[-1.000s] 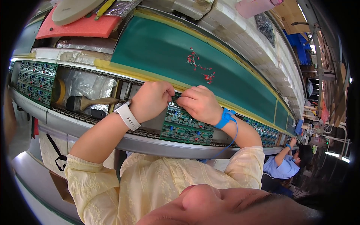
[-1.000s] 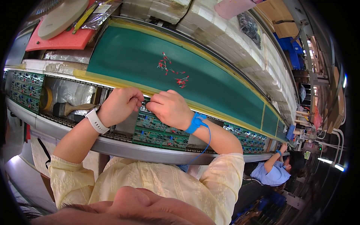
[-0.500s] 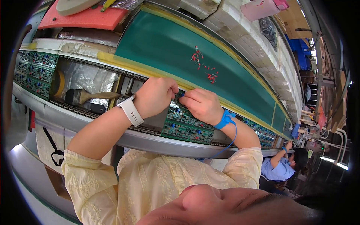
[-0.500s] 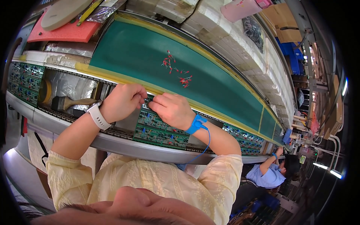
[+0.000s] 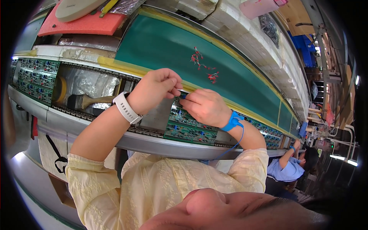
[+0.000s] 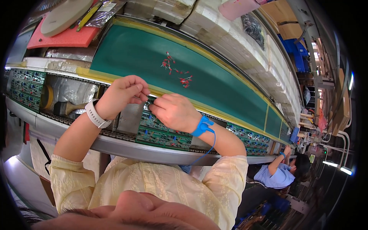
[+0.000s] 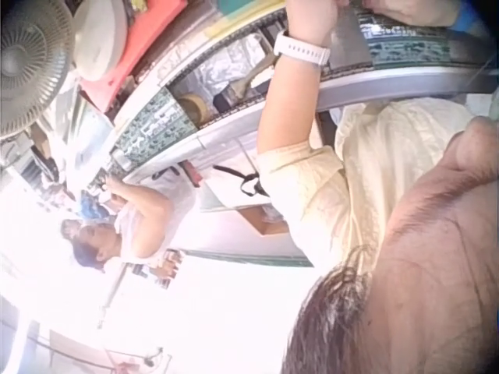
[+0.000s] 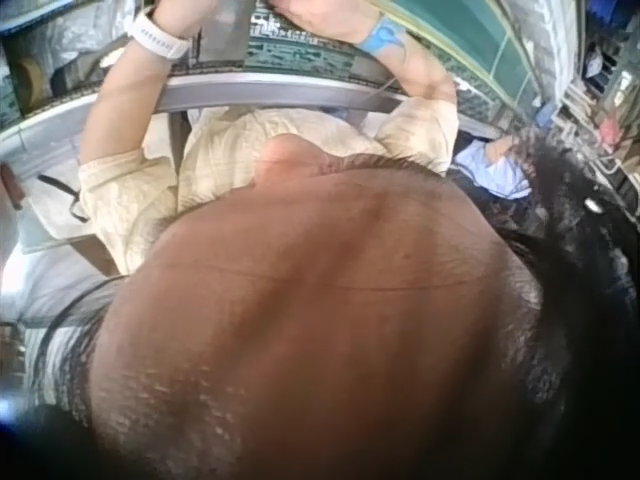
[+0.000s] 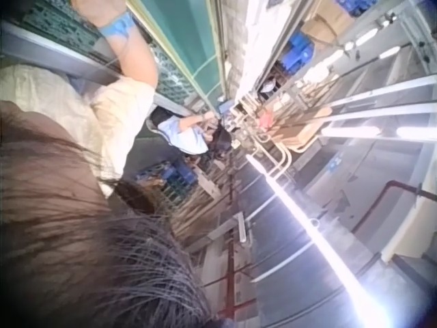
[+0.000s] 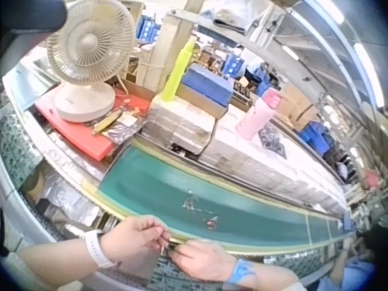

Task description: The person manually inserts and assembles small electronic components onto a printed circuit board on an assembly line by hand.

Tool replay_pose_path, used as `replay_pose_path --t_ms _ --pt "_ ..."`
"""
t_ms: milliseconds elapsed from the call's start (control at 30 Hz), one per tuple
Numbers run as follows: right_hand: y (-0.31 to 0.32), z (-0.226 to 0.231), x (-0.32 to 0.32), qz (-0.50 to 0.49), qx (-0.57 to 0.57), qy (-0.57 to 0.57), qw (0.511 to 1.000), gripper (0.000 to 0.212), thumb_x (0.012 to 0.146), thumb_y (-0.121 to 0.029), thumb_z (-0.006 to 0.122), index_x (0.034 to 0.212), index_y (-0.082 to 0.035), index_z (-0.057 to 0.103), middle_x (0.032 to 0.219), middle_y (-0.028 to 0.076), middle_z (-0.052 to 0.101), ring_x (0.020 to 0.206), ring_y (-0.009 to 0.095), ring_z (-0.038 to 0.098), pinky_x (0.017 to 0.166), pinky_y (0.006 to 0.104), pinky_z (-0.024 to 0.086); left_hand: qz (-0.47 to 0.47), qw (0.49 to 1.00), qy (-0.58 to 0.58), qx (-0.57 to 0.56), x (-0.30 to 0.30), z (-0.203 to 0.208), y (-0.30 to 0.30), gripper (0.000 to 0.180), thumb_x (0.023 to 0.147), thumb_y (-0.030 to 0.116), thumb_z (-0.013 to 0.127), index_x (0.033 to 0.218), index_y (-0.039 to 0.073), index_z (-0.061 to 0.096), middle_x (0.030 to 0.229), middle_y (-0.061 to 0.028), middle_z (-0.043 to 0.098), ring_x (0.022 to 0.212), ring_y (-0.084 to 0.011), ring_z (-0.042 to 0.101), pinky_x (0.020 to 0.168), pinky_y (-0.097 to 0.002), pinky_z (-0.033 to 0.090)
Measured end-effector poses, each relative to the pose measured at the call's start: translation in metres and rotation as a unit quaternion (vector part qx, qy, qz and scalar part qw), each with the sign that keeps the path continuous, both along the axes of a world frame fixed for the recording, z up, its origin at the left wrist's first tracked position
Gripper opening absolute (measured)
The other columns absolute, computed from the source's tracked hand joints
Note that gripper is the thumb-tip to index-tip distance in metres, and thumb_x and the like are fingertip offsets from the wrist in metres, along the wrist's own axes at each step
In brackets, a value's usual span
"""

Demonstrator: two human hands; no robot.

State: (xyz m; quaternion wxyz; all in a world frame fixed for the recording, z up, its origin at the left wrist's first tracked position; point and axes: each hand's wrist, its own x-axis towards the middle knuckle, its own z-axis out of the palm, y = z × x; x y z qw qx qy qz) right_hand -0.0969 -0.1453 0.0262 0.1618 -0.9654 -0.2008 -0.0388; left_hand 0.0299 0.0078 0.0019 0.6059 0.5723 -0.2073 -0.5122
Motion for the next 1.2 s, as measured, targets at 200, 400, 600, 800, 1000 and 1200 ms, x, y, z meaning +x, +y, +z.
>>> replay_pose_path --t_ms 200,400,600,800,1000,1200 --pt "0.002 0.014 0.005 -0.042 0.045 -0.072 0.996 0.018 0.064 -0.006 0.068 0.081 -0.007 0.062 0.078 0.004 0.056 0.069 0.019 0.055 0.059 0.0305 0.044 0.055 0.954 0.292 -0.032 -0.004 0.008 -0.004 0.042 0.095 0.035 0.033 0.108 -0.001 0.049 0.103 -0.0118 0.057 0.096 -0.0189 0.056 0.085 -0.0325 0.045" --pt "0.009 0.006 0.017 -0.081 0.073 -0.129 0.986 0.016 0.064 -0.005 0.068 0.079 -0.007 0.061 0.079 0.003 0.056 0.069 0.019 0.055 0.060 0.0316 0.042 0.007 0.942 0.325 -0.079 -0.006 -0.001 -0.002 0.047 0.094 0.040 0.034 0.109 -0.002 0.049 0.099 -0.0099 0.058 0.088 -0.0169 0.057 0.081 -0.0300 0.046" --pt "0.013 0.000 0.024 -0.086 0.075 -0.122 0.986 0.016 0.064 -0.009 0.068 0.079 -0.008 0.062 0.078 0.002 0.056 0.068 0.018 0.054 0.060 0.0316 0.041 -0.014 0.944 0.312 -0.103 -0.008 0.000 -0.002 0.057 0.094 0.047 0.025 0.116 -0.001 0.046 0.103 -0.0080 0.057 0.091 -0.0161 0.056 0.085 -0.0315 0.044" --pt "0.016 0.000 0.024 -0.093 0.025 -0.115 0.989 0.016 0.063 -0.011 0.068 0.077 -0.008 0.063 0.076 0.001 0.054 0.066 0.018 0.052 0.060 0.0311 0.039 -0.011 0.956 0.280 -0.087 -0.012 -0.002 -0.003 0.056 0.094 0.047 0.023 0.117 0.001 0.046 0.105 -0.0076 0.055 0.091 -0.0150 0.055 0.085 -0.0306 0.043" --pt "0.016 0.001 0.024 -0.090 -0.003 -0.138 0.986 0.015 0.062 -0.012 0.068 0.075 -0.008 0.062 0.074 0.001 0.054 0.066 0.017 0.052 0.060 0.0312 0.039 -0.024 0.950 0.289 -0.115 -0.013 -0.002 -0.003 0.051 0.094 0.044 0.029 0.114 0.002 0.049 0.103 -0.0045 0.055 0.092 -0.0118 0.053 0.085 -0.0272 0.041" --pt "0.018 0.001 0.020 -0.097 -0.025 -0.152 0.983 0.011 0.061 -0.009 0.066 0.072 -0.008 0.062 0.072 0.001 0.055 0.065 0.018 0.052 0.060 0.0314 0.040 -0.024 0.947 0.297 -0.121 -0.015 -0.003 -0.002 0.048 0.095 0.041 0.029 0.116 0.002 0.048 0.105 -0.0067 0.055 0.094 -0.0133 0.053 0.085 -0.0275 0.042"
